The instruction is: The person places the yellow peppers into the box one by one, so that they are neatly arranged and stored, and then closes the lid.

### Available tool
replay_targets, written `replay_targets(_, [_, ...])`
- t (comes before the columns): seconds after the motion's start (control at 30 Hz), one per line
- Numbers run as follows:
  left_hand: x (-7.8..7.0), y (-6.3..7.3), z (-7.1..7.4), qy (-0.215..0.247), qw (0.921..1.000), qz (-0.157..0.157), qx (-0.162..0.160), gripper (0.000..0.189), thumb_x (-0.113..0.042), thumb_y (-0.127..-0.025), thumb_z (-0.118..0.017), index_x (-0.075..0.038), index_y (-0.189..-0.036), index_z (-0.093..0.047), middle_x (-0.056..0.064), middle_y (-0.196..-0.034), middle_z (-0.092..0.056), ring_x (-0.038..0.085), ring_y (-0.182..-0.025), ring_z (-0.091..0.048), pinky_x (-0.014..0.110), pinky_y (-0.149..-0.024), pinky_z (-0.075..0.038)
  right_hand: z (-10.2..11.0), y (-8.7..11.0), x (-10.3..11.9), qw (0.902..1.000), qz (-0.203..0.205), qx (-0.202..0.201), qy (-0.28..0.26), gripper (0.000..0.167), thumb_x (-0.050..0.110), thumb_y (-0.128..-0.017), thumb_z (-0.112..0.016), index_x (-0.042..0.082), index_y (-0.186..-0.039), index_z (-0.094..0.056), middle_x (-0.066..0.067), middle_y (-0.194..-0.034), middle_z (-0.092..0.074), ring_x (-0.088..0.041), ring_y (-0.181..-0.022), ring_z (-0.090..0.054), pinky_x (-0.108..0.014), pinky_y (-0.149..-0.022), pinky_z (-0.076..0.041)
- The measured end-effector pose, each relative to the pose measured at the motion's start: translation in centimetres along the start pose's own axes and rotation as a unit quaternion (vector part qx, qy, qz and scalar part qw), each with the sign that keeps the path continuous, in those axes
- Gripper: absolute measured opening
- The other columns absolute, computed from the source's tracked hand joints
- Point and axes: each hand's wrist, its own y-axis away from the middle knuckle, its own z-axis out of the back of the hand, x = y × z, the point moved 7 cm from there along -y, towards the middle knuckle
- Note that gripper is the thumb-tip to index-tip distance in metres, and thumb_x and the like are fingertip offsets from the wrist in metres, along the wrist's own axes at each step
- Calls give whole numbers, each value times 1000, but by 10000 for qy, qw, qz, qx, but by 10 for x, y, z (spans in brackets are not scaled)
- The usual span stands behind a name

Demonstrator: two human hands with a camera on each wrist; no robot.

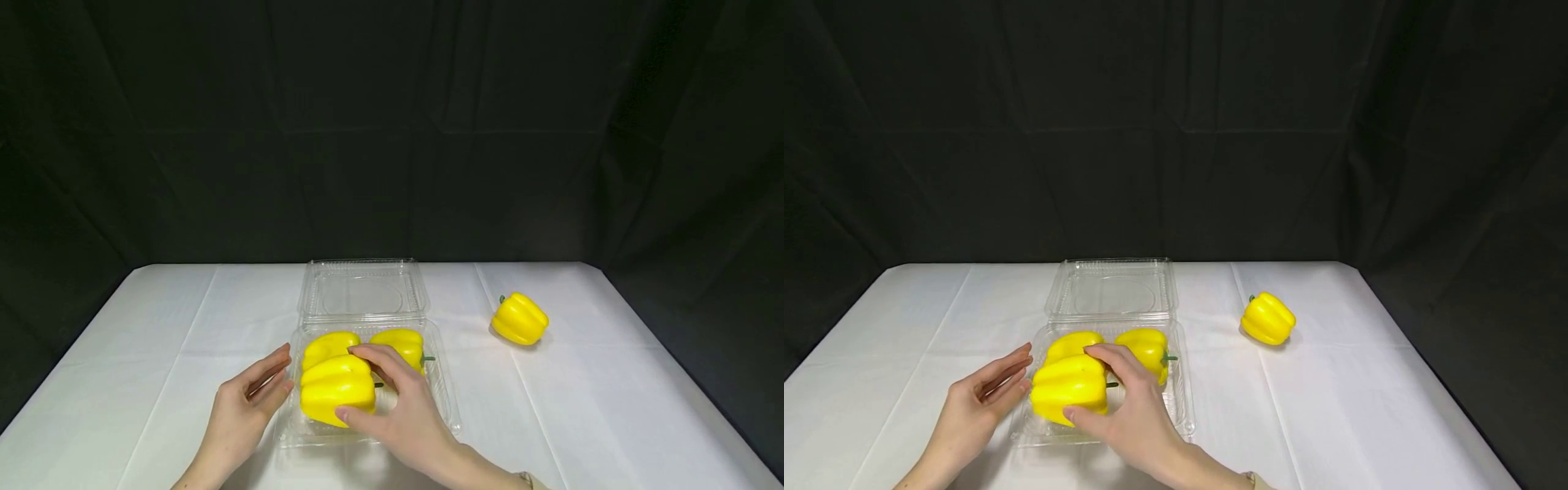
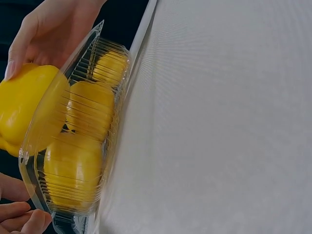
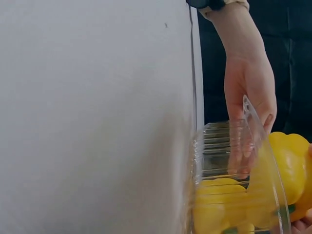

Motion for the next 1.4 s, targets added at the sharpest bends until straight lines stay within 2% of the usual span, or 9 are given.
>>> replay_targets(0.17, [-1,0,0,-15,10000,-63,7,44,-2,-92,-70,-2,-136,-60,9,-143,-57,25,-125,-60,15,-97,-53,-5,2,-3,9996,-102,201,154,65,26,-79,-87,17,-136,-58,9,-133,-57,-12,-119,-59,-31,-104,-55])
replay_targets(0.3, [0,1,0,19,10000,-53,10,43,-2,-93,-69,-1,-135,-60,9,-144,-56,24,-126,-59,14,-98,-53,-7,2,-5,9990,-262,273,222,66,28,-79,-87,19,-137,-58,13,-134,-57,-11,-121,-57,-36,-108,-53])
replay_targets(0.57, [-2,1,0,-19,10000,-93,16,42,-3,-93,-69,-1,-134,-60,8,-144,-56,24,-126,-59,13,-98,-52,-7,2,-7,9981,-248,320,457,66,30,-79,-86,19,-138,-57,15,-134,-56,-9,-117,-58,-31,-101,-55])
replay_targets(0.8, [-2,1,0,8,10000,-62,20,41,-3,-94,-69,-1,-134,-60,7,-145,-56,23,-127,-59,13,-99,-52,-9,1,-9,9969,-368,422,543,67,38,-81,-84,20,-138,-56,15,-137,-54,-9,-121,-56,-34,-105,-55])
replay_targets(1.1, [-2,2,0,8,9999,-136,-22,40,-2,-93,-69,0,-132,-61,8,-144,-56,22,-126,-59,12,-98,-52,-9,2,-7,9952,-342,450,795,64,40,-82,-82,22,-138,-57,17,-139,-53,-10,-124,-54,-38,-105,-55])
replay_targets(1.3, [-3,3,0,32,9998,-183,-19,40,-2,-93,-69,1,-132,-61,9,-144,-56,22,-126,-59,13,-99,-52,-7,1,-8,9973,-203,408,574,56,35,-88,-77,18,-138,-58,13,-138,-56,-9,-121,-57,-39,-107,-54])
replay_targets(1.4, [-3,3,0,38,9998,-177,-20,40,-1,-93,-69,1,-132,-61,9,-144,-56,22,-126,-59,13,-99,-52,-7,1,-8,9981,-223,415,408,56,33,-87,-78,17,-137,-59,12,-137,-58,-10,-119,-58,-39,-108,-53])
